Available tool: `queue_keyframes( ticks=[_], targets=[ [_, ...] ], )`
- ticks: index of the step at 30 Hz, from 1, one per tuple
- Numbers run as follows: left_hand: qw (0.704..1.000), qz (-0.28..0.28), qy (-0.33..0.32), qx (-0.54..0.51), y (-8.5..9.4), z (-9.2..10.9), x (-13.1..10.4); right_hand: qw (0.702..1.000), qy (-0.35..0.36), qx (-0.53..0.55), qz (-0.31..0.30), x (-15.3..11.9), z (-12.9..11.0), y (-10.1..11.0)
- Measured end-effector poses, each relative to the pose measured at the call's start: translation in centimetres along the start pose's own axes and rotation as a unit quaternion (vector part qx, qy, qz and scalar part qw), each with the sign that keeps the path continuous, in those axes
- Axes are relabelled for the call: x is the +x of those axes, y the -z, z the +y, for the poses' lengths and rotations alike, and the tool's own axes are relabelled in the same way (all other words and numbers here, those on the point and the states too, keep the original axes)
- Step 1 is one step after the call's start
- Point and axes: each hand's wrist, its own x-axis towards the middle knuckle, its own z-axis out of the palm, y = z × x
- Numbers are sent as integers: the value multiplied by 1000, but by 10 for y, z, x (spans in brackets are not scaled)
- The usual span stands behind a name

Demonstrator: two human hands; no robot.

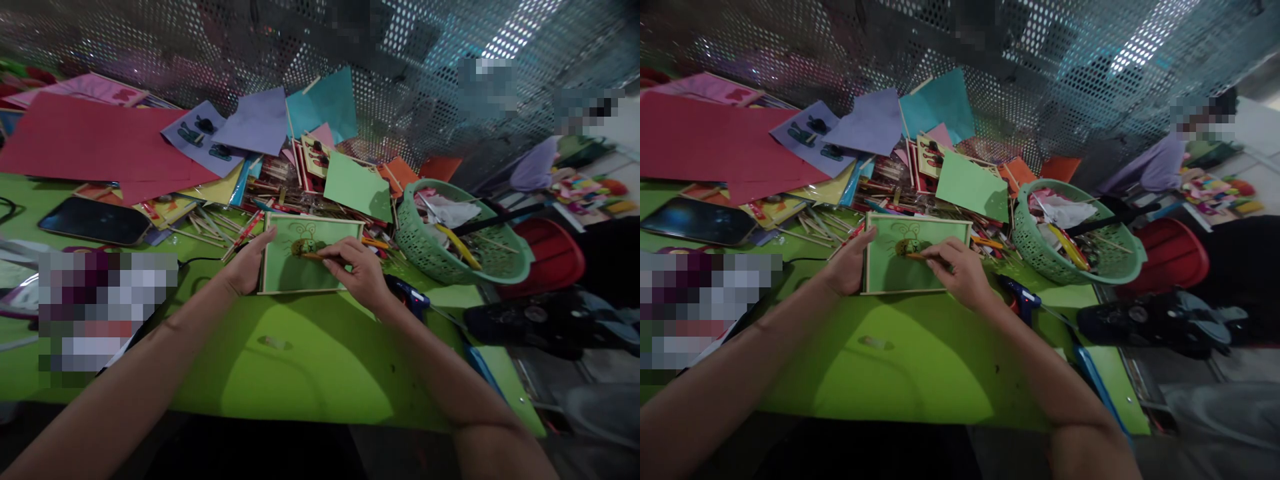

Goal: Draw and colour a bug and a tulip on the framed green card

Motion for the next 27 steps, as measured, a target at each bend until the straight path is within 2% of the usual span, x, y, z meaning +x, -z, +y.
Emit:
queue_keyframes(
  ticks=[12, 21, 27],
  targets=[
    [1000, -19, 4, 19, 4, -1, 1, 1000, 22, -4, 2, 4, -1, -4],
    [1000, 3, 6, 16, -4, 2, -3, 1000, 0, 0, 6, 0, -1, -1],
    [1000, -11, 12, 9, 0, 0, -2, 1000, 5, 0, -6, 0, -1, 0]
  ],
)
